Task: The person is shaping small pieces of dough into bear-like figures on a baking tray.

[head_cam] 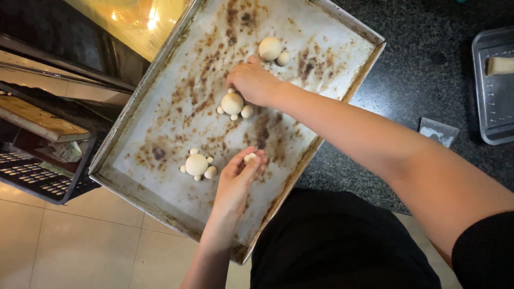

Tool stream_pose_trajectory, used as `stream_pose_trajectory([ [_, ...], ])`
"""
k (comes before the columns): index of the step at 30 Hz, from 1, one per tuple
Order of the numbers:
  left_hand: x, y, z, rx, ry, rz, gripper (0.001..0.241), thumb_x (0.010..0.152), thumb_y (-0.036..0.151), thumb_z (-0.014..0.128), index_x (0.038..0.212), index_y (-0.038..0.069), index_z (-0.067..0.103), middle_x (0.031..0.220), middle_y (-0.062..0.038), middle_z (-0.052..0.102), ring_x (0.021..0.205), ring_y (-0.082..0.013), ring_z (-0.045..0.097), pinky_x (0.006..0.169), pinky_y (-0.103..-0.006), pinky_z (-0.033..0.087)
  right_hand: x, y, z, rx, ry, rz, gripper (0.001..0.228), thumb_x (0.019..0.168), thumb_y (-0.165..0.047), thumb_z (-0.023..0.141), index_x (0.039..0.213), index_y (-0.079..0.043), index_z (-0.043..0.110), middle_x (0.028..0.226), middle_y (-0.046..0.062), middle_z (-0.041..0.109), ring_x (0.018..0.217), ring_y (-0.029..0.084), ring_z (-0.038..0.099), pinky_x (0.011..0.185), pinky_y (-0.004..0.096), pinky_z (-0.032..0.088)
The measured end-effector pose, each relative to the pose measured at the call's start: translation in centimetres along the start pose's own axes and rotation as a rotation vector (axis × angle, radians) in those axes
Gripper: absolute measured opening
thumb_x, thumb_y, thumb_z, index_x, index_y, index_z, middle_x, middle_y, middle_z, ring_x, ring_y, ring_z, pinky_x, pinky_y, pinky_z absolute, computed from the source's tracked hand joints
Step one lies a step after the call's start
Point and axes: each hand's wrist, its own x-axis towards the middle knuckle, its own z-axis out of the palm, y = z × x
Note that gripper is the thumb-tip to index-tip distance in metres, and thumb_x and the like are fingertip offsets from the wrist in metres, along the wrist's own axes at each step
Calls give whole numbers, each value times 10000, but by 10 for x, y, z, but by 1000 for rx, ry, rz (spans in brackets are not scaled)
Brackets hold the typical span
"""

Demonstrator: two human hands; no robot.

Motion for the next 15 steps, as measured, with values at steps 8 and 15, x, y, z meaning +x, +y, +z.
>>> stream_pose_trajectory([
  [8, -4, 4, 3, -155, -37, 45, 491, 1020, 122, 526, 1468, -65, 454, 1381, -211, 635, 1243, -299, 653, 1081, -421, 518, -42, -26, -30, 51, 201, -30, 339, 855, -44, 683, 1185, -124, 696, 984, 56, 667, 936, 260, 644, 890, 427, 363],
  [15, -36, 40, 46, 9, -152, 54, 584, 1022, 102, 520, 1562, -2, 323, 1385, -201, 629, 1252, -284, 633, 1058, -397, 515, -170, -104, -72, 498, 273, 371, 187, 982, -123, 669, 1156, -136, 739, 956, 29, 719, 755, 179, 640, 734, 355, 476],
])
